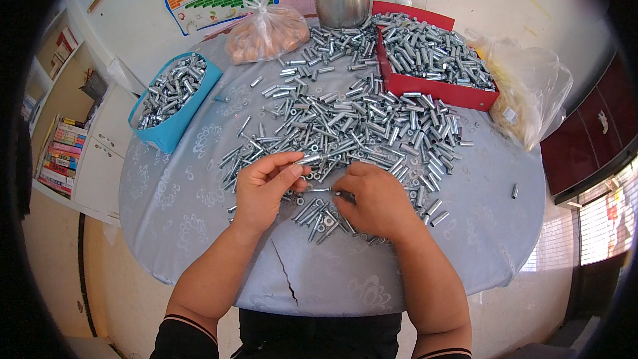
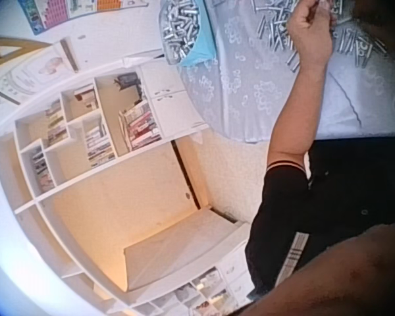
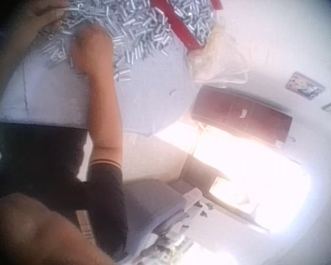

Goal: The person repeatedly picks up metal bolts and washers from a large pile on a table, threads the washers onto the bolts, and places the assembled units back onto the table. The process is continuous and repetitive throughout the clip.

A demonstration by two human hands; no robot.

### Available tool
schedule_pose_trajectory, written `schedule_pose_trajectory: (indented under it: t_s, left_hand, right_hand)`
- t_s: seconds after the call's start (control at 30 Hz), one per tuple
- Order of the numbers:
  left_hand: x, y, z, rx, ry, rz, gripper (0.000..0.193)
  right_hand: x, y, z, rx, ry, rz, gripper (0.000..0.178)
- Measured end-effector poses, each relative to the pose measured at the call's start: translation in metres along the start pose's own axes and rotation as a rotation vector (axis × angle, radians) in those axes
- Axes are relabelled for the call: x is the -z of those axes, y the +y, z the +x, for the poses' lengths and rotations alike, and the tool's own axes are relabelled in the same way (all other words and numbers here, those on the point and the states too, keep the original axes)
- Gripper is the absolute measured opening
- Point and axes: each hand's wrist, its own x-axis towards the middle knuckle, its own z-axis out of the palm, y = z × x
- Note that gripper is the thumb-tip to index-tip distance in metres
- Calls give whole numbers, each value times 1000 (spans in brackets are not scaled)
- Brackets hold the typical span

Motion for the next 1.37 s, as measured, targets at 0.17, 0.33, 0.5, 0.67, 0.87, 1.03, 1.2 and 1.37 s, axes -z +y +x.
schedule_pose_trajectory:
  t_s: [0.17, 0.33, 0.5, 0.67, 0.87, 1.03, 1.2, 1.37]
  left_hand:
    - [-1, 1, 0, 24, -6, 17, 23]
    - [-1, 2, -1, 55, -38, 40, 22]
    - [-2, 2, -1, 65, -45, 56, 23]
    - [-2, 1, -2, 49, -54, 54, 22]
    - [-1, 2, -2, 62, -47, 59, 23]
    - [-2, 2, -2, 67, -68, 83, 22]
    - [-2, 1, -2, 48, -87, 78, 22]
    - [-1, 2, -2, 51, -102, 91, 23]
  right_hand:
    - [-3, 0, 0, -143, 101, 120, 11]
    - [-4, -3, 3, -465, 291, 710, 8]
    - [-3, -5, 5, -446, 272, 1040, 11]
    - [-7, -1, 3, -390, 274, 976, 13]
    - [-6, 0, 4, -409, 330, 1002, 13]
    - [-8, 2, 3, -369, 330, 996, 14]
    - [-7, -4, 5, -379, 376, 1080, 18]
    - [-2, 4, 0, -426, 183, 969, 29]
